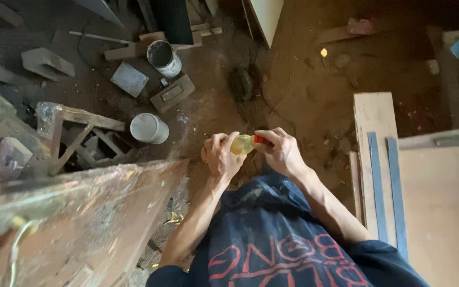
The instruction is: The person applies liquid from a bottle onto a sanding block and rubs it along dark strips on a wooden board. The person repeats this process on multiple strips, occasionally pausing to walk around the workshop.
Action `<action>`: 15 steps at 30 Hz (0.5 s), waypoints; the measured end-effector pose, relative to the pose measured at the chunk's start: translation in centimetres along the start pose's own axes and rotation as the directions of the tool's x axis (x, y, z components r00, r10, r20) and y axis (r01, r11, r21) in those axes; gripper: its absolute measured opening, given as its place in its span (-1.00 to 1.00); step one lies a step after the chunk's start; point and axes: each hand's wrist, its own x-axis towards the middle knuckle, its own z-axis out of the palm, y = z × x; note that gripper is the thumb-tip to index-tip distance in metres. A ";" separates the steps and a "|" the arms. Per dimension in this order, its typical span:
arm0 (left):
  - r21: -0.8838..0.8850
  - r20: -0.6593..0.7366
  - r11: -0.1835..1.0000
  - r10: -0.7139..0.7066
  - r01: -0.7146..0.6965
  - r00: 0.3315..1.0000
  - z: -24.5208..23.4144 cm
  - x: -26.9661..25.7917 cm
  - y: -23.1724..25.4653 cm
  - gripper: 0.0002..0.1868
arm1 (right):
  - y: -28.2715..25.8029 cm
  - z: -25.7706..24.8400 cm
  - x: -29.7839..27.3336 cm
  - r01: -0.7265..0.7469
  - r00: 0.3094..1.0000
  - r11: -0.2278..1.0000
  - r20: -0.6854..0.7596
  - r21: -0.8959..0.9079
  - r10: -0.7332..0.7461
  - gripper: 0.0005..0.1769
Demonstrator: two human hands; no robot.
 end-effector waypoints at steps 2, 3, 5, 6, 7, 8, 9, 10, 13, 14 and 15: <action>0.000 -0.055 1.000 -0.019 0.019 0.998 1.3 2.9 -0.2 -0.44 | 1.6 0.6 2.9 -0.155 0.987 0.987 0.045 -0.029 0.156 -0.71; 0.000 -0.078 0.999 -0.032 0.032 0.996 2.0 4.3 -0.3 -0.46 | 2.5 0.8 4.3 -0.154 0.988 0.988 0.028 -0.035 0.155 -0.75; 0.047 -0.074 0.998 -0.026 0.030 0.997 3.2 7.4 -0.4 -0.47 | 4.3 1.0 7.6 -0.153 0.988 0.987 -0.007 -0.042 0.153 -0.81; 0.072 -0.070 0.997 -0.023 0.028 0.997 3.6 9.1 -0.4 -0.47 | 5.2 0.6 9.2 -0.129 0.992 0.991 0.009 -0.030 0.129 -0.78; 0.098 -0.039 0.995 -0.009 0.013 0.999 4.0 10.8 -0.4 -0.46 | 6.2 0.0 10.9 -0.103 0.994 0.995 0.023 -0.018 0.103 -0.75; 0.123 -0.008 0.992 0.003 -0.002 1.000 4.3 12.5 -0.4 -0.46 | 7.2 -0.6 12.7 -0.077 0.996 0.997 0.035 -0.006 0.077 -0.72; 0.142 0.026 0.990 0.006 -0.010 1.000 4.8 13.8 -0.2 -0.45 | 8.1 -1.2 14.3 -0.061 0.997 0.998 0.054 0.028 0.059 -0.70; 0.101 0.037 0.995 -0.021 0.018 0.999 5.3 15.3 0.2 -0.44 | 9.0 -1.9 15.8 -0.046 0.997 0.997 0.071 0.063 0.042 -0.68; 0.035 0.065 0.997 -0.076 0.074 0.995 7.5 20.7 1.5 -0.38 | 11.6 -4.4 20.7 -0.013 0.993 0.991 0.117 0.135 -0.003 -0.61; 0.051 0.089 0.995 -0.091 0.087 0.992 8.0 22.0 1.8 -0.36 | 12.3 -5.0 21.9 -0.009 0.991 0.988 0.135 0.155 -0.012 -0.58; 0.066 0.112 0.993 -0.104 0.097 0.988 8.4 23.2 2.1 -0.33 | 13.0 -5.8 23.2 0.010 0.987 0.983 0.156 0.185 -0.039 -0.58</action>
